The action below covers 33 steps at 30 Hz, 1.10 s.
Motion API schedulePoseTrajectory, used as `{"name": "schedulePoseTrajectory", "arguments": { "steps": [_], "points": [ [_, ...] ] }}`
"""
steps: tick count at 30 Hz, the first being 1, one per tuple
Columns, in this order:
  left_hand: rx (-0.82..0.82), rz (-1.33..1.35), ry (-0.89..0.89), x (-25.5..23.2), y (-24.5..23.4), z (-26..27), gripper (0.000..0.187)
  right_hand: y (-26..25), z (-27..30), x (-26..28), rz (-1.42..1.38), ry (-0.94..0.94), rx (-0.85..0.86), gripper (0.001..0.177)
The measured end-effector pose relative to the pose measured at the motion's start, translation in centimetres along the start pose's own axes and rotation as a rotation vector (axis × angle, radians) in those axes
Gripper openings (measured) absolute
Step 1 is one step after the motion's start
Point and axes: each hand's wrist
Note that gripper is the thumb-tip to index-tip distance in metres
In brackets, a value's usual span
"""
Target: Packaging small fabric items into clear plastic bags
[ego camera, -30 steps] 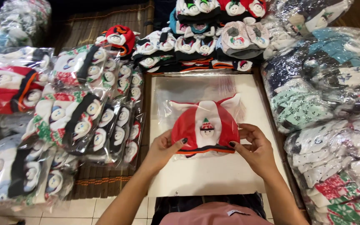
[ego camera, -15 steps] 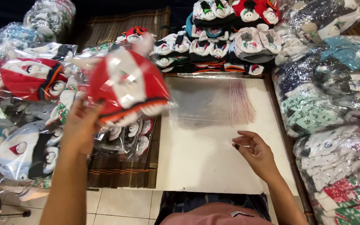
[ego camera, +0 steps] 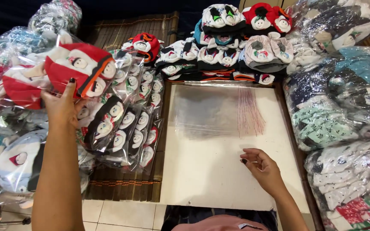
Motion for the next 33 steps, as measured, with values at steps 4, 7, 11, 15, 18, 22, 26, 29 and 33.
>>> {"name": "schedulePoseTrajectory", "arguments": {
  "steps": [4,7,11,15,18,22,26,29,33],
  "points": [
    [-0.012,-0.208,0.049,1.3,-0.6,-1.1,0.088,-0.6,-0.4,-0.7,0.002,0.05,-0.008,0.04],
    [0.136,-0.204,0.29,-0.3,-1.5,-0.7,0.051,-1.1,-0.9,-1.6,-0.034,0.055,0.007,0.038],
    [-0.191,-1.202,0.77,-2.0,-1.9,-0.5,0.093,-1.4,-1.4,-2.3,-0.074,0.066,0.031,0.04],
    [-0.49,-1.816,1.059,-3.1,-1.1,1.1,0.095,-1.3,-2.0,-1.7,-0.015,0.03,0.017,0.039],
    [-0.251,-1.209,1.308,-7.8,1.5,13.9,0.052,-1.4,-2.3,-0.7,0.069,-0.035,-0.039,0.033],
    [0.002,-0.943,1.033,0.4,6.2,24.9,0.039,-0.6,-4.5,2.0,0.223,-0.117,-0.145,0.027],
    [0.489,-0.589,1.054,7.4,12.9,32.1,0.044,1.6,-9.2,1.1,0.519,-0.714,-0.142,0.027],
    [0.557,-0.603,1.064,11.6,15.0,33.2,0.047,3.3,-11.7,-0.9,0.67,-0.881,-0.114,0.034],
    [0.534,-0.582,1.066,12.7,15.5,33.0,0.051,4.6,-12.6,-3.3,0.764,-0.815,-0.009,0.047]
  ]
}}
Point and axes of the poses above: each hand's wrist, its own z-axis away from the middle knuckle, its own y-axis out of the palm, x = y × z, and after that the axes turned 14 degrees about -x, right-handed
